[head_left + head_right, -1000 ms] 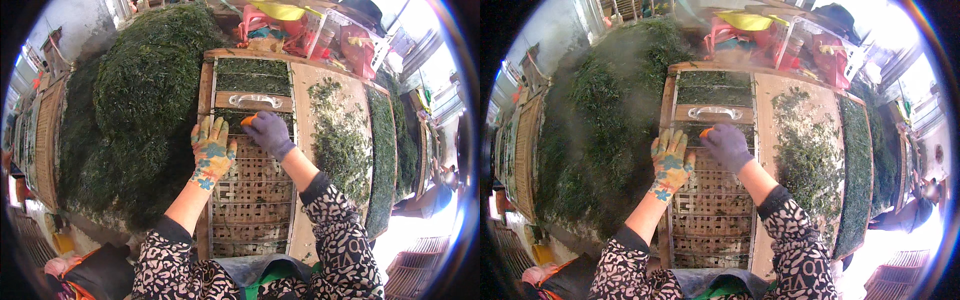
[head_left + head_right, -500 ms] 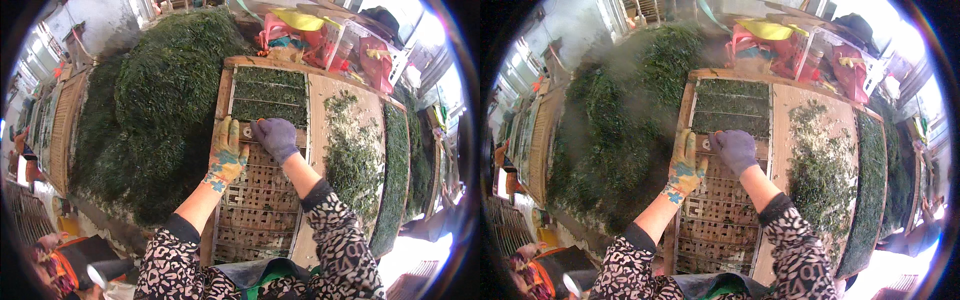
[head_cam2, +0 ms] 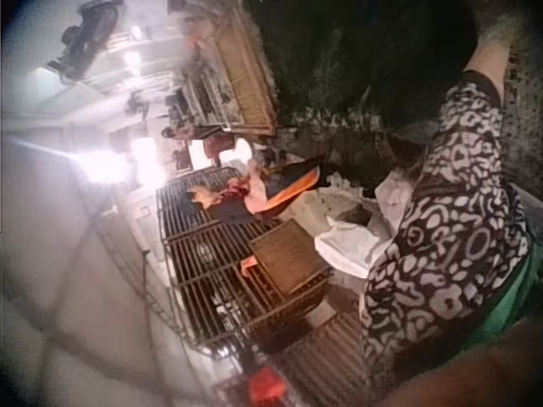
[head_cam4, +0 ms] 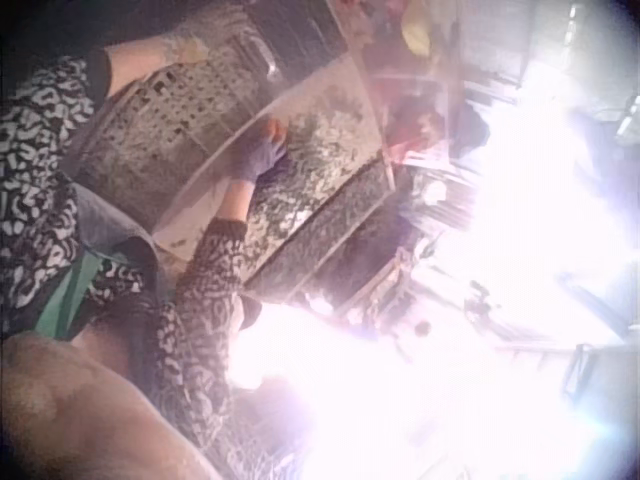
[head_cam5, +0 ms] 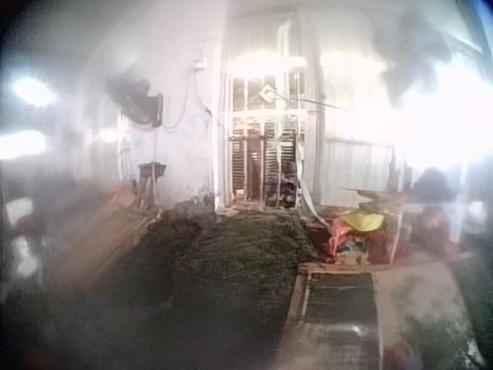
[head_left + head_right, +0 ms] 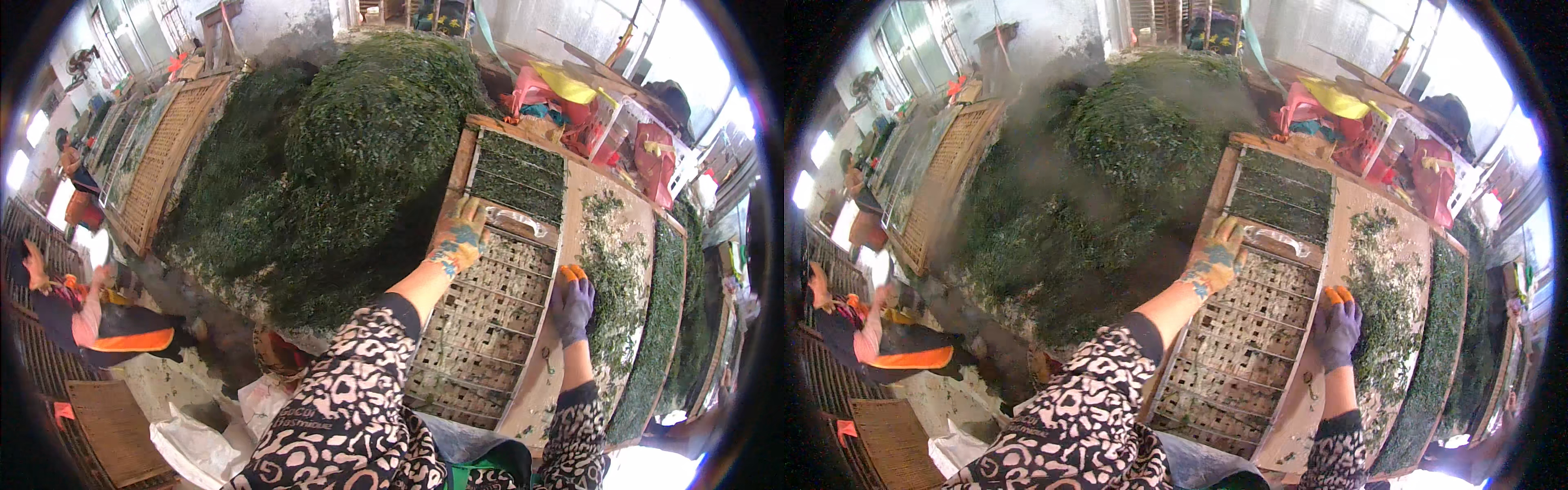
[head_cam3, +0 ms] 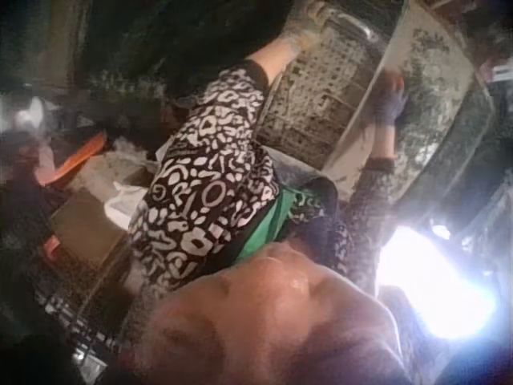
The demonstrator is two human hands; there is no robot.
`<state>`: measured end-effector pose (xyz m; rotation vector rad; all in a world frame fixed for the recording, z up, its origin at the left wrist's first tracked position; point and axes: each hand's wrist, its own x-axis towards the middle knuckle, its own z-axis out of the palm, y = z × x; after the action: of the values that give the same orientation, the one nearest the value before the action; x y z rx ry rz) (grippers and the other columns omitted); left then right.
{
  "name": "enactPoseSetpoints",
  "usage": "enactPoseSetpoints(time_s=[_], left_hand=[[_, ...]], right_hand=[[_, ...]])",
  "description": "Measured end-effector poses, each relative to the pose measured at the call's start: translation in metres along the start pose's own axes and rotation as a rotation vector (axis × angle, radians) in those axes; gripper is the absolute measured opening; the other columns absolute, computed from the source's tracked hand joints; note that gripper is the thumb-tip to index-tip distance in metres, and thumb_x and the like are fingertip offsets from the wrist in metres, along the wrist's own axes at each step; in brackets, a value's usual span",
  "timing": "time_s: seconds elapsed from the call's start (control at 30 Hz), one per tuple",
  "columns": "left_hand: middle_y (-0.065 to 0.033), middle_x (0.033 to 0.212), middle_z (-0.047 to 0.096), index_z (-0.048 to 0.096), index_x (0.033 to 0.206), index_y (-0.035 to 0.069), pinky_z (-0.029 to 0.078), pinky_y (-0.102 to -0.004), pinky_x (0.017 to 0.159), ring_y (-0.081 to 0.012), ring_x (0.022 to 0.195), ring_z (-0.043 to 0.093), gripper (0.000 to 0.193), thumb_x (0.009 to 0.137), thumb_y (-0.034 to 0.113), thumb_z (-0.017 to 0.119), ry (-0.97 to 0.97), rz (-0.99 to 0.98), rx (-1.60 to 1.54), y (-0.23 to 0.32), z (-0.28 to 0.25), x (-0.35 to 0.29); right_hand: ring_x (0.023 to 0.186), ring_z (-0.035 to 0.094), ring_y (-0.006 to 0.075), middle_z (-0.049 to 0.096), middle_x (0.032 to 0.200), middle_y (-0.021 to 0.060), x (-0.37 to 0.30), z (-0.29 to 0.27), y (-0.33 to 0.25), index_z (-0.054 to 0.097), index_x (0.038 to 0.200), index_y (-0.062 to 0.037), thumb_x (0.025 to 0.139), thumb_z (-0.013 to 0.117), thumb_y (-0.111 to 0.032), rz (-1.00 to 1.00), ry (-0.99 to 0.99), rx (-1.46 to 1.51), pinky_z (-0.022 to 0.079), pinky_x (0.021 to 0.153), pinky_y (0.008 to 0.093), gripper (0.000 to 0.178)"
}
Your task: The person repeatedly picks bunches of green herbs from a large pile, trims them with shears, and places the trimmed pieces into a rectangular wooden tray. The person also briefly retrieves a white bag from a green crate and places it on the floor.
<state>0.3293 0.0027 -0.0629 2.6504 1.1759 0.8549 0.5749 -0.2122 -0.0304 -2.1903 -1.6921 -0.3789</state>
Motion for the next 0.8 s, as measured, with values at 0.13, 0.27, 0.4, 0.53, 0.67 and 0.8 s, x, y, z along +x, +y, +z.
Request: enactPoseSetpoints(time_s=[0.13, 0.27, 0.4, 0.53, 0.67, 0.8], left_hand=[[-0.0205, 0.15, 0.04, 0.049, 0.141, -0.001, 0.039, -0.0497, 0.111, -0.0402, 0.14, 0.037, 0.068, 0.092, 0.045, 0.059, 0.13, -0.031, -0.139, 0.012, -0.029, -0.033], [-0.0265, 0.14, 0.047, 0.044, 0.144, 0.001, 0.045, -0.0528, 0.106, -0.0469, 0.13, 0.047, 0.071, 0.084, 0.022, 0.074, 0.2, 0.175, -0.572, -0.01, -0.09, -0.137], [-0.023, 0.141, 0.049, 0.05, 0.139, 0.002, 0.046, -0.0478, 0.105, -0.0432, 0.126, 0.052, 0.064, 0.084, 0.023, 0.075, -0.021, -0.098, -0.522, -0.095, -0.163, -0.276], [-0.0215, 0.14, 0.051, 0.056, 0.135, 0.0, 0.043, -0.0456, 0.109, -0.0406, 0.129, 0.051, 0.059, 0.083, 0.024, 0.073, 0.078, -0.505, -0.278, -0.186, -0.222, -0.414], [-0.0241, 0.138, 0.054, 0.053, 0.136, -0.002, 0.041, -0.0493, 0.109, -0.0432, 0.127, 0.051, 0.059, 0.086, 0.024, 0.07, 0.257, -0.804, -0.071, -0.23, -0.245, -0.532], [-0.023, 0.139, 0.053, 0.052, 0.137, -0.001, 0.042, -0.0497, 0.107, -0.0425, 0.127, 0.052, 0.057, 0.089, 0.023, 0.069, 0.263, -0.941, -0.148, -0.245, -0.233, -0.564]], right_hand=[[0.11, 0.063, 0.0351, 0.066, 0.119, 0.0141, 0.044, -0.035, -0.069, 0.061, 0.123, -0.0104, 0.084, 0.073, -0.027, 0.176, -0.101, 0.117, 0.051, 0.092, 0.0441, 0.044], [0.114, 0.063, 0.0312, 0.067, 0.119, 0.011, 0.073, -0.022, -0.217, 0.065, 0.126, -0.0147, 0.083, 0.076, -0.027, -0.097, -0.245, 0.482, 0.05, 0.098, 0.0434, 0.046], [0.121, 0.057, 0.0395, 0.056, 0.136, 0.0186, 0.08, 0.063, -0.37, 0.058, 0.138, -0.0211, 0.072, 0.084, -0.041, -0.377, -0.558, 0.19, 0.053, 0.095, 0.0462, 0.073], [0.132, 0.037, 0.0601, 0.032, 0.154, 0.0136, 0.055, 0.132, -0.442, 0.06, 0.131, -0.0213, 0.071, 0.08, -0.031, -0.329, -0.711, -0.011, 0.047, 0.104, 0.0589, 0.064], [0.115, 0.06, 0.0402, 0.064, 0.118, 0.0118, 0.102, 0.15, -0.436, 0.069, 0.112, -0.0162, 0.068, 0.071, -0.01, -0.316, -0.649, 0.092, 0.054, 0.093, 0.0465, 0.045], [0.084, 0.066, 0.0174, 0.07, 0.094, 0.0043, 0.16, 0.106, -0.419, 0.07, 0.107, -0.0091, 0.068, 0.077, -0.004, 0.043, -0.566, 0.61, 0.054, 0.08, 0.0316, 0.04]])
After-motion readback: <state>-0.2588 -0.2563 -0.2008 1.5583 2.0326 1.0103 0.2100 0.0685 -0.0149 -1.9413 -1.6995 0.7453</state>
